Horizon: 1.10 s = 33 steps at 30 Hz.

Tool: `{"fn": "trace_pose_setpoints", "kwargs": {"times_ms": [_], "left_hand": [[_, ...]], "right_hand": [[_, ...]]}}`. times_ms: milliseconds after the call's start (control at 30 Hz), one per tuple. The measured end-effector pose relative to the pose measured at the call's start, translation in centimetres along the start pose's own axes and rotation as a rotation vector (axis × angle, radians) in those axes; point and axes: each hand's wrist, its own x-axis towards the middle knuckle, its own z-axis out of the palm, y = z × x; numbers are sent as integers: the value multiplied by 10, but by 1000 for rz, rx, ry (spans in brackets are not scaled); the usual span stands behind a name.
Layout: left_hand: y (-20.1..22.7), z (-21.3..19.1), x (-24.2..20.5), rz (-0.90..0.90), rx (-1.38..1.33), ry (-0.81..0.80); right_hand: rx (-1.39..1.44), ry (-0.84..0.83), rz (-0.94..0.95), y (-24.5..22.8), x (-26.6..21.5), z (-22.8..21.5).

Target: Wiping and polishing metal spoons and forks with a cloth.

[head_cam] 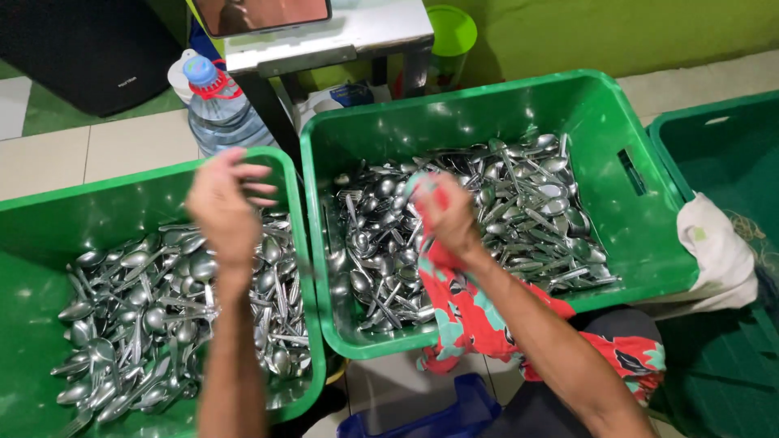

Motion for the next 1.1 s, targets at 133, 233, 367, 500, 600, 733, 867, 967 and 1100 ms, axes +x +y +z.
{"fn": "trace_pose_setpoints", "kwargs": {"times_ms": [133, 233, 367, 500, 600, 733, 867, 967, 1100], "left_hand": [[29, -47, 19, 8, 754, -33], [11, -29, 10, 175, 999, 75], [-20, 42, -32, 136, 731, -263], [-84, 121, -85, -204, 850, -674], [-234, 174, -129, -185, 941, -745], [-266, 226, -141, -131, 1047, -849], [-272, 267, -146, 13, 1178, -751], [-270, 280, -152, 112, 1301, -654], [-276, 283, -155, 81, 1232, -647]], "right_hand": [[13, 301, 110, 46, 34, -41], [187, 392, 169, 61, 43, -61], [73, 393, 56, 82, 41, -61], [11, 362, 10, 90, 44, -53], [-23, 277, -21, 101, 44, -44], [-42, 228, -15, 81, 40, -34], [-108, 162, -37, 51, 35, -33], [-112, 132, -30, 50, 37, -30], [-114, 108, -21, 45, 35, -32]]}}
